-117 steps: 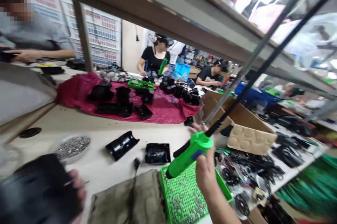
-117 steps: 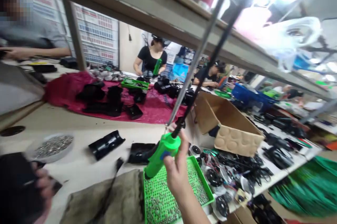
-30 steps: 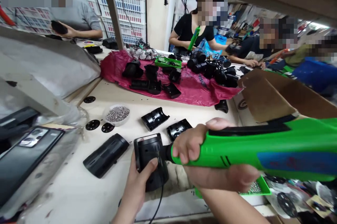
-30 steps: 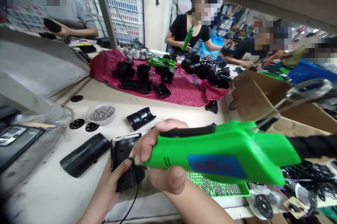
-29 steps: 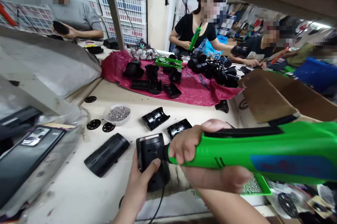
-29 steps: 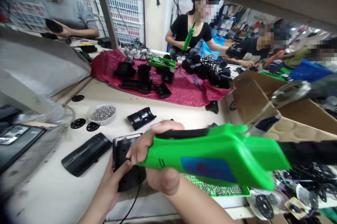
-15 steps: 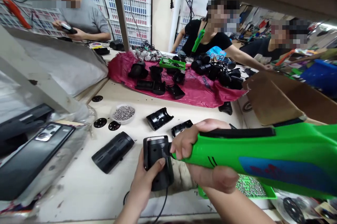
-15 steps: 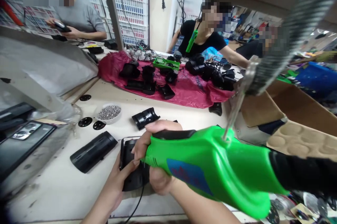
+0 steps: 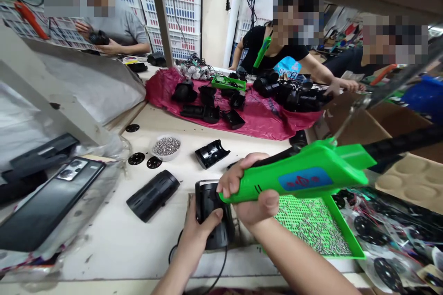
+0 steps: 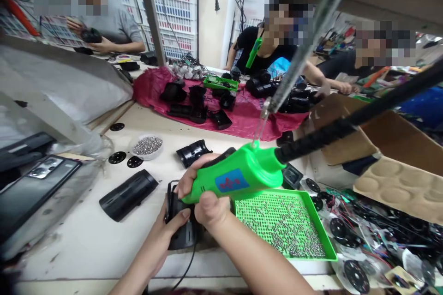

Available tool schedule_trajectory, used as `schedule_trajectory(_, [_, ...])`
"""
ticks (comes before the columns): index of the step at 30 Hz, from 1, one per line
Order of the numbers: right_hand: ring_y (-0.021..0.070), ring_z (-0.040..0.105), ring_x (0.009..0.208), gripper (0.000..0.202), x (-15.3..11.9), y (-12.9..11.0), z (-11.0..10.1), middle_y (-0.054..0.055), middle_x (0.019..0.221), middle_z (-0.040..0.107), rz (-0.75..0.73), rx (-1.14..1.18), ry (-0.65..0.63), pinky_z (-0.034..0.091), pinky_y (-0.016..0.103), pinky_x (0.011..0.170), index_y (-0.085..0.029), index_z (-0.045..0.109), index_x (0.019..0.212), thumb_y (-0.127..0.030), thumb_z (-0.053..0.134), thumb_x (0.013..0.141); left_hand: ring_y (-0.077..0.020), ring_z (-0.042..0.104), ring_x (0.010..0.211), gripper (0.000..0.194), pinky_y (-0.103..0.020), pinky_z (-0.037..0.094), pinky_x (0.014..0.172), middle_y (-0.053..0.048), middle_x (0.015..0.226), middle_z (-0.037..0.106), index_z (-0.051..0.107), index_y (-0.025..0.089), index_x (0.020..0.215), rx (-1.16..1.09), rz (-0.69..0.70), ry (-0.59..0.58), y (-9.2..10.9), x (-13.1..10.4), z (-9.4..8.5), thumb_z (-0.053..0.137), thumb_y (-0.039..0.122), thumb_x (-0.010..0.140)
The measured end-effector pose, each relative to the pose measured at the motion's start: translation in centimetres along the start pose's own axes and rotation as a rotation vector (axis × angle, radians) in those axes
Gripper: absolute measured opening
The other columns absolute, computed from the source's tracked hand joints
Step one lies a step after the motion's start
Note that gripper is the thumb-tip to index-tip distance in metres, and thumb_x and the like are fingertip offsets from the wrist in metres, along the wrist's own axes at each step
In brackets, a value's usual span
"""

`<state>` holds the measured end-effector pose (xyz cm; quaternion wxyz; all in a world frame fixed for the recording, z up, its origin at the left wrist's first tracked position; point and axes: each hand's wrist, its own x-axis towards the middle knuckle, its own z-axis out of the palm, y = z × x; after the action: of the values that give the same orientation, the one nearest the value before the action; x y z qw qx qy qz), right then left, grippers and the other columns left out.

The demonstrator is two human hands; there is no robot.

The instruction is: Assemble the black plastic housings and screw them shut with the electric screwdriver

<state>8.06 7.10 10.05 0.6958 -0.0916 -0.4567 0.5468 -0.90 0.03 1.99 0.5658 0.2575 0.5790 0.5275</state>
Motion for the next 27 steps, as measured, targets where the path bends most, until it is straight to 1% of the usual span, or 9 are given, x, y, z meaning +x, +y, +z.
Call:
schedule_trajectory(3, [0.0090, 0.052, 0.042, 0.038, 0.1, 0.0, -0.2, -0.007, 0.055, 0.054, 0.019, 0.029, -0.019, 0.051, 0.023, 0.046, -0.024, 0.064, 0.092, -0.057, 0.071, 0.074, -0.0322, 0.057, 0.114, 0.071, -0.041, 0.045, 0.093, -0.011, 0.120, 0.065, 0.051, 0.019, 0.129, 0.060, -0.036, -0.044, -0.1, 0.1, -0.4, 0.076, 0.045, 0.067])
schedule_trajectory(6, [0.0103, 0.051, 0.042, 0.038, 0.3, -1.4, -0.2, -0.006, 0.055, 0.055, -0.007, 0.006, -0.021, 0.051, 0.025, 0.045, -0.024, 0.065, 0.095, -0.057, 0.069, 0.075, -0.0301, 0.059, 0.112, 0.077, -0.039, 0.047, 0.092, -0.009, 0.118, 0.065, 0.050, 0.021, 0.131, -0.011, -0.008, -0.026, 0.2, 0.5, -0.5, 0.079, 0.044, 0.063])
schedule_trajectory(10, [0.0124, 0.051, 0.043, 0.045, 0.1, -4.0, -0.6, -0.004, 0.058, 0.058, -0.104, -0.068, 0.067, 0.052, 0.028, 0.045, -0.024, 0.065, 0.108, -0.057, 0.066, 0.078, -0.0261, 0.064, 0.097, 0.085, -0.038, 0.052, 0.083, -0.005, 0.106, 0.069, 0.048, 0.024, 0.133, -0.228, -0.100, 0.130, 1.1, 1.1, -0.7, 0.083, 0.041, 0.057])
schedule_trajectory(12, [0.0129, 0.051, 0.043, 0.046, -0.3, -4.6, -1.0, -0.003, 0.059, 0.058, -0.110, -0.115, 0.079, 0.052, 0.028, 0.045, -0.024, 0.065, 0.111, -0.057, 0.066, 0.078, -0.0243, 0.064, 0.093, 0.084, -0.037, 0.054, 0.079, -0.004, 0.102, 0.069, 0.051, 0.024, 0.132, -0.291, -0.098, 0.178, 1.5, 1.4, -0.8, 0.084, 0.042, 0.056])
schedule_trajectory(14, [0.0126, 0.050, 0.043, 0.042, -0.9, -4.6, -1.4, -0.004, 0.058, 0.056, -0.133, -0.140, 0.059, 0.051, 0.027, 0.044, -0.025, 0.065, 0.108, -0.056, 0.064, 0.079, -0.0229, 0.064, 0.096, 0.083, -0.034, 0.054, 0.079, -0.003, 0.104, 0.069, 0.053, 0.026, 0.130, -0.314, -0.041, 0.177, 1.8, 1.5, -0.7, 0.085, 0.041, 0.056])
schedule_trajectory(17, [0.0120, 0.051, 0.044, 0.038, -1.5, -3.9, -1.7, -0.005, 0.058, 0.054, -0.135, -0.159, 0.033, 0.052, 0.026, 0.046, -0.027, 0.064, 0.103, -0.057, 0.064, 0.079, -0.0212, 0.063, 0.099, 0.079, -0.030, 0.053, 0.079, -0.001, 0.108, 0.068, 0.054, 0.029, 0.130, -0.330, 0.011, 0.181, 1.7, 1.5, -0.2, 0.085, 0.039, 0.059])
schedule_trajectory(22, [0.0102, 0.051, 0.046, 0.036, -2.0, -2.8, -1.8, -0.006, 0.058, 0.053, -0.072, -0.114, 0.054, 0.052, 0.025, 0.049, -0.027, 0.064, 0.099, -0.055, 0.067, 0.078, -0.0241, 0.062, 0.097, 0.074, -0.032, 0.055, 0.076, 0.000, 0.091, 0.065, 0.058, 0.027, 0.125, -0.376, 0.022, 0.198, 1.0, 1.0, 0.6, 0.085, 0.038, 0.057])
schedule_trajectory(25, [0.0097, 0.052, 0.046, 0.034, -1.9, -2.5, -2.1, -0.006, 0.059, 0.052, -0.051, -0.060, 0.037, 0.052, 0.024, 0.051, -0.026, 0.063, 0.096, -0.055, 0.068, 0.077, -0.0239, 0.061, 0.102, 0.067, -0.031, 0.054, 0.080, 0.000, 0.094, 0.064, 0.060, 0.029, 0.122, -0.387, 0.059, 0.183, 1.1, 0.6, 0.6, 0.083, 0.036, 0.060])
schedule_trajectory(27, [0.0097, 0.052, 0.046, 0.034, -1.8, -2.5, -2.4, -0.006, 0.059, 0.052, -0.040, -0.041, 0.019, 0.053, 0.025, 0.051, -0.025, 0.063, 0.094, -0.055, 0.066, 0.078, -0.0232, 0.062, 0.100, 0.066, -0.032, 0.054, 0.081, 0.000, 0.098, 0.065, 0.059, 0.030, 0.123, -0.388, 0.063, 0.160, 1.2, 0.5, 0.4, 0.083, 0.036, 0.061])
